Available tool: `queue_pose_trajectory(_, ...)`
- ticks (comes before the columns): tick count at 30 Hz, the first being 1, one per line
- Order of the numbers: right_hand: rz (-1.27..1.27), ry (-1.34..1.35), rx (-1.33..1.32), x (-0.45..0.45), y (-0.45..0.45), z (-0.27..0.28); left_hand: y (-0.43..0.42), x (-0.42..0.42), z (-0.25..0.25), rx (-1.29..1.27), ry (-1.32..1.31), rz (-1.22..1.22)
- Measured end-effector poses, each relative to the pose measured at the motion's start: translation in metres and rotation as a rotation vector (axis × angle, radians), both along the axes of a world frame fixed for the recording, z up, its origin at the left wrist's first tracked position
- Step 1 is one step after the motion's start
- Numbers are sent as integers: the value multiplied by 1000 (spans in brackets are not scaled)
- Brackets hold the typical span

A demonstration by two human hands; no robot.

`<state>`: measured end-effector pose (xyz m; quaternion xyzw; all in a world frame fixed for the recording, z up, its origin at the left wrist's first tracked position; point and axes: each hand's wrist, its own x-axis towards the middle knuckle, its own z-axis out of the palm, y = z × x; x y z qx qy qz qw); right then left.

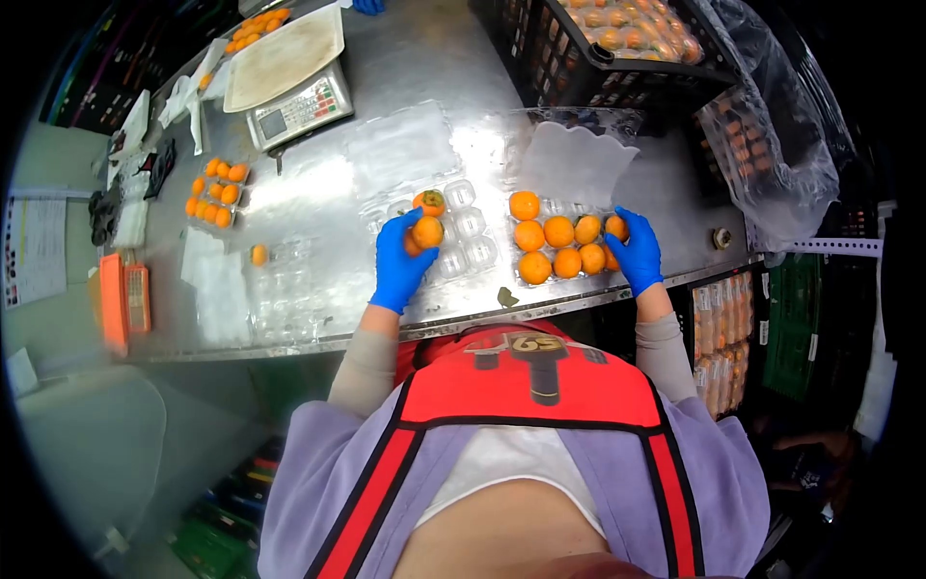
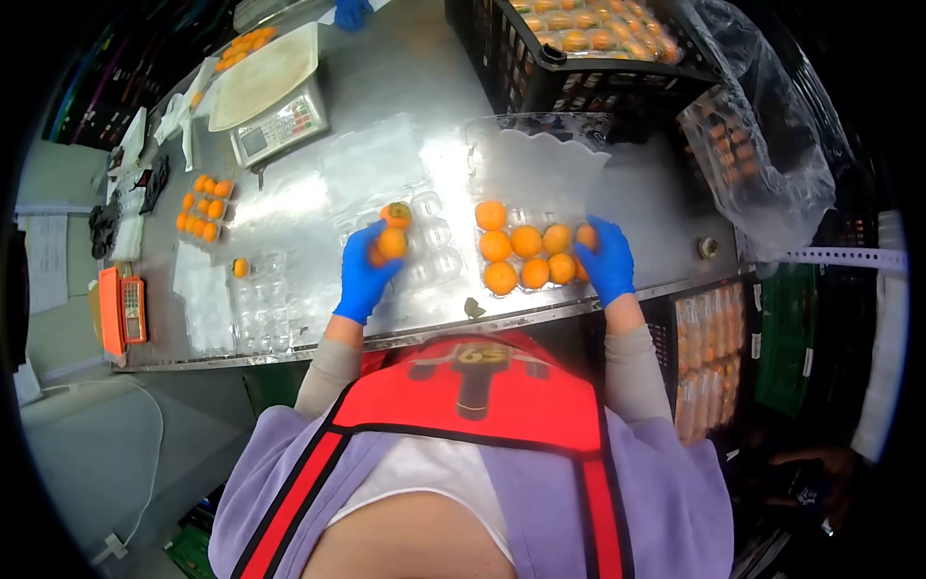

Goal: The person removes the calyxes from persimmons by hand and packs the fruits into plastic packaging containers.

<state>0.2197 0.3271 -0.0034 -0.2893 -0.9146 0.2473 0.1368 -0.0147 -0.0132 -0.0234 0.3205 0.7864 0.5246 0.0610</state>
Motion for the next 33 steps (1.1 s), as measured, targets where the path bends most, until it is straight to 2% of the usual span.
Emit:
queue_pose_trajectory(1,-4,1,0,-1,0,0,1,0,-3,0,1,-4)
queue_pose_trajectory(3,13,53,183,-8,-5,1,-1,0,-2,89,-96,38)
queue_pose_trajectory(6,46,212,140,-28,-21,10,-2,0,8,-75,27,25)
queue_pose_trajectory(7,55,213,132,-36,-32,15,1,2,15,-39,42,27)
queue_pose_trajectory(9,236,204,-261,-61,-70,27,3,5,25,-87,79,36)
queue_pose_trajectory(10,295,160,-309,-73,-92,39,7,8,29,-127,112,35)
queue_pose_trajectory(11,432,266,-197,-82,-104,19,13,11,31,-71,165,10)
queue_pose_trajectory(12,510,220,-329,-91,-124,44,19,16,39,-69,164,9)
queue_pose_trajectory(13,617,218,-237,-100,-135,52,26,22,48,-60,215,-59)
queue_pose_trajectory(14,662,215,-269,-105,-144,52,33,29,52,-48,267,-128)
queue_pose_trajectory(15,665,231,-256,-105,-145,47,38,34,48,-110,180,-170)
queue_pose_trajectory(17,668,244,-241,-103,-140,39,40,34,40,-62,79,-217)
queue_pose_trajectory(19,568,100,-361,-95,-121,33,40,33,42,2,-74,-268)
queue_pose_trajectory(20,566,98,-360,-89,-111,28,38,30,41,3,-76,-270)
queue_pose_trajectory(22,369,196,-303,-81,-92,18,35,14,36,-15,-9,-127)
queue_pose_trajectory(23,366,197,-302,-79,-83,16,33,2,25,-72,117,-35)
queue_pose_trajectory(25,161,309,-284,-76,-67,14,30,-16,11,-197,180,80)
queue_pose_trajectory(27,186,217,-214,-76,-56,9,35,-27,4,-289,220,112)
queue_pose_trajectory(29,221,77,-150,-75,-54,9,40,-33,7,-469,94,111)
queue_pose_trajectory(33,183,190,-181,-70,-48,12,40,-39,13,-435,70,84)
